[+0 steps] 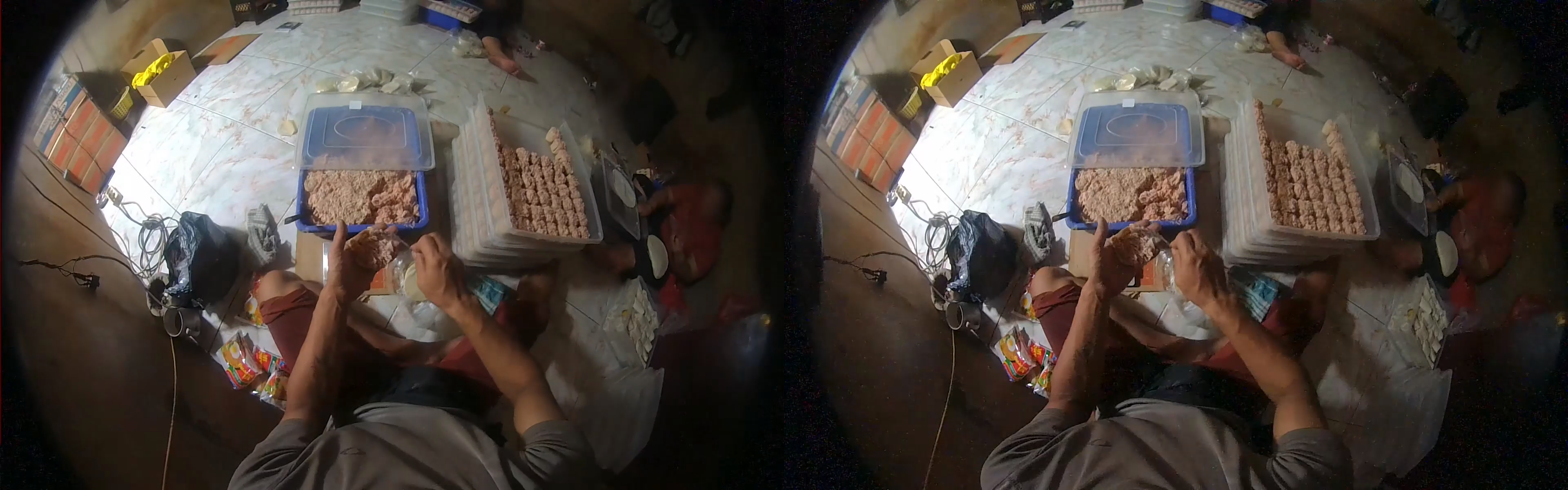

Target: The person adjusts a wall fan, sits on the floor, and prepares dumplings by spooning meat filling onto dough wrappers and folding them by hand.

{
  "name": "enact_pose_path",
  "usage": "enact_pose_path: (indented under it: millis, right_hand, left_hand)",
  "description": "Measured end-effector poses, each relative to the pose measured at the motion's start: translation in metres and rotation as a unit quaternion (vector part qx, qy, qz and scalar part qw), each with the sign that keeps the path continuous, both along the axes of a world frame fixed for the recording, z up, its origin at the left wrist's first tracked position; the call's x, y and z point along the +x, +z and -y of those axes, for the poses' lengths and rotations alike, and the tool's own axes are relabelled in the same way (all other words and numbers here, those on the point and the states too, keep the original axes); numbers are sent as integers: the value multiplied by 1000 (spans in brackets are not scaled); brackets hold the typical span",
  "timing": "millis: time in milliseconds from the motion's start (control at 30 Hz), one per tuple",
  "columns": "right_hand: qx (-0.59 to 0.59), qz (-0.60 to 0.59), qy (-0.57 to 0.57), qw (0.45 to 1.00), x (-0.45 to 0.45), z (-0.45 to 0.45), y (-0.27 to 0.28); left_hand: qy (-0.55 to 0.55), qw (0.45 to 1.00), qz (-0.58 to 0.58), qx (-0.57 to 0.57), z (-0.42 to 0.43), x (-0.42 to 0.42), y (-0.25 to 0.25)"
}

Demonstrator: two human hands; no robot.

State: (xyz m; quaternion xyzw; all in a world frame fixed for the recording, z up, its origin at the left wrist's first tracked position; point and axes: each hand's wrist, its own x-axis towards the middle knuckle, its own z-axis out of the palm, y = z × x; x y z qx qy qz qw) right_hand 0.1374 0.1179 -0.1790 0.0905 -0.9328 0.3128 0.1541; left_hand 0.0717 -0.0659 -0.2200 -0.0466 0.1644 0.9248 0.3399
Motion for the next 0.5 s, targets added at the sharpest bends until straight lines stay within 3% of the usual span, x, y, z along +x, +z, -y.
enact_pose_path:
  millis: [67,333,467,500]
  right_hand:
    - [-5,-2,-41,999,0,2,-18]
    - [-7,-41,-36,998,-26,-6,-34]
    - [-35,-58,-92,993,-76,-11,-40]
    - [38,-36,-114,992,-93,-17,-46]
  left_hand:
    - [2,1000,16,-2,-5,1,5]
    - [-54,996,-75,3,2,-11,0]
    - [-30,995,-85,-38,-1,-38,-24]
    - [-38,996,-67,-37,-3,-40,-24]
